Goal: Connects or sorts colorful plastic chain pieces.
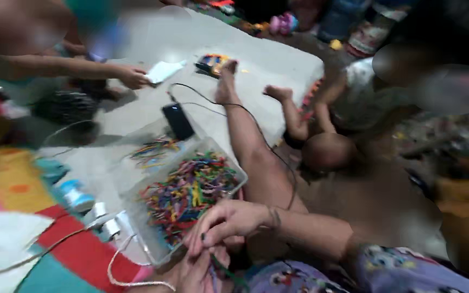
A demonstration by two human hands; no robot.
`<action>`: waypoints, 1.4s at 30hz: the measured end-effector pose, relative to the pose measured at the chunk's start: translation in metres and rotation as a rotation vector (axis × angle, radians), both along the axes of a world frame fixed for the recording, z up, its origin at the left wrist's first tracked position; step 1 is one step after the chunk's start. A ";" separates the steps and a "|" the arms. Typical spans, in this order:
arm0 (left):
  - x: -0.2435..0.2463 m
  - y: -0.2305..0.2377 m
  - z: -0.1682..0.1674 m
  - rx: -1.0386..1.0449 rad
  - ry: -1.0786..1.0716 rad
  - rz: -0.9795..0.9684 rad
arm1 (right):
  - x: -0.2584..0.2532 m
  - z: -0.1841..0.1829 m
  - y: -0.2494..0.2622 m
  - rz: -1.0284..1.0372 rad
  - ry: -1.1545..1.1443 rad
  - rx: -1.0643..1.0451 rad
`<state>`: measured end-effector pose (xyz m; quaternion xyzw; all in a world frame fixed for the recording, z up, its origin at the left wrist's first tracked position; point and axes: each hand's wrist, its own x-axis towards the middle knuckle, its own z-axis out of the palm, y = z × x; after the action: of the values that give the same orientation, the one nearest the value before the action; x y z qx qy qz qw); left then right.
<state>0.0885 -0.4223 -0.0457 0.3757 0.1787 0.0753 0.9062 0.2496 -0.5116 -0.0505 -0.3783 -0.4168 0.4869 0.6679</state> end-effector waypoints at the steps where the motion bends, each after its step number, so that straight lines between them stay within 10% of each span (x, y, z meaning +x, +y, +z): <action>1: 0.001 0.001 -0.004 -0.103 -0.051 -0.083 | -0.002 -0.001 -0.003 -0.028 0.072 -0.022; 4: 0.006 -0.003 -0.006 -0.157 -0.119 -0.172 | -0.008 -0.006 -0.013 -0.065 0.273 -0.035; 8: 0.016 -0.015 0.009 0.457 -0.001 -0.112 | -0.010 -0.005 -0.027 -0.156 0.438 -0.019; 13: 0.031 -0.026 0.000 0.927 0.007 -0.046 | 0.019 -0.003 -0.069 -0.627 -0.291 -0.139; 19: 0.033 -0.026 -0.015 0.838 0.034 -0.051 | 0.103 -0.064 -0.197 -1.291 -0.863 -1.002; 23: 0.038 -0.035 -0.014 0.791 0.074 -0.081 | 0.106 -0.103 -0.247 -1.293 -0.986 -1.402; 37: 0.040 -0.053 -0.025 0.776 0.098 -0.135 | 0.109 -0.120 -0.256 -1.021 -1.235 -1.516; 42: 0.039 -0.053 -0.030 0.784 0.102 -0.142 | 0.106 -0.131 -0.252 -1.341 -1.114 -1.344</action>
<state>0.1276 -0.4750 -0.0756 0.7078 0.1548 0.0561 0.6870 0.3557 -0.7634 -0.1813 -0.9810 -0.0197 -0.0859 0.1727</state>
